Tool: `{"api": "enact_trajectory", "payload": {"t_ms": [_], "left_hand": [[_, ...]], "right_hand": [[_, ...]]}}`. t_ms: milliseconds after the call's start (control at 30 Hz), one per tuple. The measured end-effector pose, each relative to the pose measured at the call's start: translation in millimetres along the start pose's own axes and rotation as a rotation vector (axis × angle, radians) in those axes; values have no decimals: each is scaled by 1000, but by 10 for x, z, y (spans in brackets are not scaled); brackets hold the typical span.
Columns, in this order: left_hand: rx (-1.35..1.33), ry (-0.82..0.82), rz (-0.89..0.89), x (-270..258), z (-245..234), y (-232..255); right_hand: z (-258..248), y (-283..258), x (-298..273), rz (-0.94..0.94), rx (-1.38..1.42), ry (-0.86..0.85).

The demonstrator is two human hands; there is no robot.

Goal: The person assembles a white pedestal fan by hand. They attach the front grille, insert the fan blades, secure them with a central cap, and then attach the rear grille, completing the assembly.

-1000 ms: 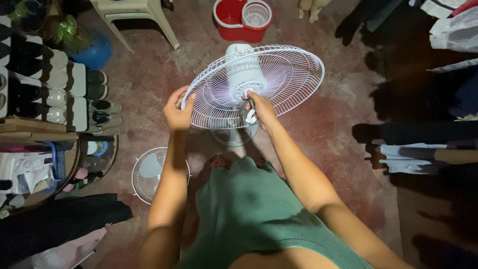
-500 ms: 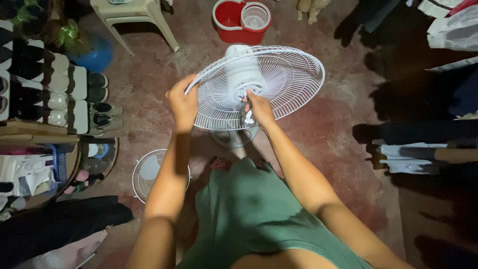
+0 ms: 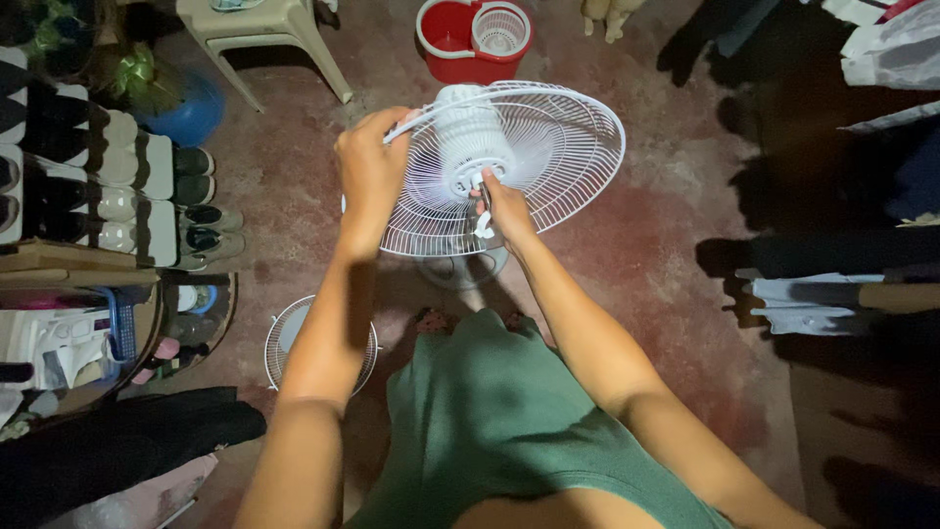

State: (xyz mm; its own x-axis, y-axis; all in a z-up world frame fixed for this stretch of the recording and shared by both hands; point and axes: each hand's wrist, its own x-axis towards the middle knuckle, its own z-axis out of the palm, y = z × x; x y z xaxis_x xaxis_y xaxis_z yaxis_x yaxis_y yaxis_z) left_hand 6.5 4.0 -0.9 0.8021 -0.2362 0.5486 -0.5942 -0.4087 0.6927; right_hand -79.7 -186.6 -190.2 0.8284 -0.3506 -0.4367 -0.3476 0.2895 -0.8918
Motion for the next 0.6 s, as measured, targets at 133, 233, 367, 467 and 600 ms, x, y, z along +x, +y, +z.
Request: {"api": "enact_trajectory", "payload": {"t_ms": [133,233,367,467,600], "left_hand": [[-54,52,-22,-48,-20,-160],[-28,80,-37,-76,-27,-225],[-21,60,-77,-86,-71,-231],[5,52,-41,-61,-125,-187],[30,65,-57,-115,-166,-138]], "right_hand": [[75,-15,14,40,-33,50],[105,-23,37,63,-14,64],[123,-1,56,37,32,53],[148,-24,51,41,92,35],[166,-67,8,64,108,8]]}}
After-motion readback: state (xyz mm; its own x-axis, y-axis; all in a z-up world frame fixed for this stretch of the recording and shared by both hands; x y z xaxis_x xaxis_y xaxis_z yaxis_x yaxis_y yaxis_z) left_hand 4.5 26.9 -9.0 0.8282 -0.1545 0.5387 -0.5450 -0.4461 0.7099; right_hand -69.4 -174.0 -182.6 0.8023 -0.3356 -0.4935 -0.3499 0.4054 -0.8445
